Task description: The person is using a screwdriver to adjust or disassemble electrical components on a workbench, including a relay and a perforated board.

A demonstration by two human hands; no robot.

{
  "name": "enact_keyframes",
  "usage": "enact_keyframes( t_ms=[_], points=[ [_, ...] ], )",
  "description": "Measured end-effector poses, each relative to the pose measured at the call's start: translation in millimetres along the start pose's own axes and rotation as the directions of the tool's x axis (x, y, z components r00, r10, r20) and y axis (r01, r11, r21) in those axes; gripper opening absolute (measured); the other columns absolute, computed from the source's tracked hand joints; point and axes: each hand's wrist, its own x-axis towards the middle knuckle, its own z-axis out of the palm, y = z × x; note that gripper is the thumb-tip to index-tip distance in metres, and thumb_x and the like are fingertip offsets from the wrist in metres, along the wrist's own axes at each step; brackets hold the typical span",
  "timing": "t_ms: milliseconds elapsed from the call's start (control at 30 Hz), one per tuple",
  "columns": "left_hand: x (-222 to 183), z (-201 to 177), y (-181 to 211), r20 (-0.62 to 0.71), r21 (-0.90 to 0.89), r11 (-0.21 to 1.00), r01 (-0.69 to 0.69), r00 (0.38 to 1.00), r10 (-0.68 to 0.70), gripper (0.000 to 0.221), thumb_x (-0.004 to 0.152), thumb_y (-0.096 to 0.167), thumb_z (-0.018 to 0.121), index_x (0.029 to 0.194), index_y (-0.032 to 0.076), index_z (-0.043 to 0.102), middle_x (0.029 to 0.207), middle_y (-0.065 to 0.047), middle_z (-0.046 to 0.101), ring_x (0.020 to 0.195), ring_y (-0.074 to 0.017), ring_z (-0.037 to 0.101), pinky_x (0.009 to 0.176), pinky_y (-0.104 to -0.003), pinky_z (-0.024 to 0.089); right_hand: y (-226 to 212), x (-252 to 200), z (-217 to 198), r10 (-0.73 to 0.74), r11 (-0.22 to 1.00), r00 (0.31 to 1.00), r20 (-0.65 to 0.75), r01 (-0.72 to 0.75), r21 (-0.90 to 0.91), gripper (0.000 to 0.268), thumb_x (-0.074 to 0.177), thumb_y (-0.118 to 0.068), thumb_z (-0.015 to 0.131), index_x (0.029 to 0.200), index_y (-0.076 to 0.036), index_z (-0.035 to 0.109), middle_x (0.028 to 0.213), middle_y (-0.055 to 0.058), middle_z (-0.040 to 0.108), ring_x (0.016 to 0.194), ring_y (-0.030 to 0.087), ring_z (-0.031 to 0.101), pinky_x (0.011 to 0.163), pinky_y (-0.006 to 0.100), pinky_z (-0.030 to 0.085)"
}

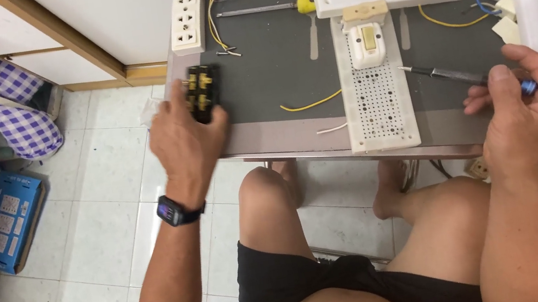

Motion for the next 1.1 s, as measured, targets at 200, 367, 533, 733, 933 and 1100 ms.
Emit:
enact_keyframes(
  t_ms=[200, 367, 533, 733, 933, 1100],
  points=[
    [18.5, 10.6, -20.7, 0.017, -0.064, 0.994, 0.093, 0.996, -0.092, 0.066, 0.08, 0.039, 0.07, 0.135, 0.012, 0.047, 0.096, -0.018, 0.063, 0.087, -0.041, 0.057, 0.069, -0.053, 0.046, 1.1, -0.6, 0.6, 0.004, 1.0, 1.0, -0.005, -0.004, -0.005, 0.025, 0.106, -0.003, 0.055, 0.129, 0.003, 0.061, 0.079, 0.01, 0.053, 0.066, 0.021, 0.065, 0.064, 0.028, 0.054],
    [-9.5, 5.9, 7.3, -0.246, -0.149, 0.97, -0.194, 0.957, 0.153, 0.071, 0.078, 0.026, 0.078, 0.136, 0.002, 0.044, 0.129, -0.021, 0.052, 0.109, -0.0443, 0.054, 0.093, -0.052, 0.043, 5.6, 3.1, 4.1, 0.068, 0.997, 0.995, -0.072, -0.066, 0.036, 0.026, 0.104, -0.007, 0.055, 0.129, -0.003, 0.059, 0.079, 0.005, 0.047, 0.065, 0.019, 0.065, 0.057, 0.025, 0.052],
    [-49.1, 3.6, 83.6, -0.225, -0.478, 0.754, -0.45, 0.893, 0.39, 0.044, 0.089, 0.017, 0.074, 0.124, -0.001, 0.055, 0.126, -0.022, 0.054, 0.116, -0.0387, 0.054, 0.102, -0.051, 0.042, 4.1, 4.4, 1.0, 0.022, 0.987, 0.999, -0.034, -0.017, 0.157, 0.036, 0.105, -0.019, 0.059, 0.136, -0.001, 0.052, 0.084, 0.013, 0.057, 0.071, 0.027, 0.07, 0.059, 0.028, 0.054],
    [-19.4, 24.8, 131.2, -0.039, -0.536, 0.718, -0.444, 0.863, 0.504, 0.06, 0.091, 0.037, 0.071, 0.135, 0.002, 0.047, 0.135, -0.023, 0.051, 0.122, -0.0421, 0.051, 0.099, -0.052, 0.042, -13.1, 3.1, 0.1, 0.083, 0.986, 0.994, -0.075, -0.071, 0.153, 0.029, 0.1, -0.017, 0.059, 0.126, -0.004, 0.057, 0.078, 0.008, 0.053, 0.054, 0.018, 0.058, 0.054, 0.025, 0.053],
    [2.0, 39.3, 174.7, 0.147, -0.458, 0.821, -0.341, 0.882, 0.448, 0.079, 0.08, 0.044, 0.08, 0.14, 0.014, 0.039, 0.144, -0.016, 0.042, 0.115, -0.043, 0.053, 0.086, -0.052, 0.045, -8.6, 3.0, -1.0, 0.04, 0.982, 0.995, -0.096, -0.022, 0.185, 0.031, 0.101, -0.023, 0.055, 0.127, -0.005, 0.053, 0.081, 0.008, 0.047, 0.053, 0.023, 0.059, 0.068, 0.034, 0.06],
    [3.6, 56.7, 179.9, 0.056, -0.494, 0.803, -0.332, 0.91, 0.411, 0.054, 0.082, 0.036, 0.075, 0.128, 0.017, 0.053, 0.116, -0.009, 0.053, 0.089, -0.0294, 0.054, 0.074, -0.041, 0.042, -15.8, 1.2, 2.8, -0.068, 0.979, 0.992, -0.104, 0.086, 0.186, 0.036, 0.105, -0.015, 0.046, 0.138, 0.0, 0.042, 0.1, 0.022, 0.061, 0.099, 0.027, 0.069, 0.07, 0.034, 0.063]
  ],
)
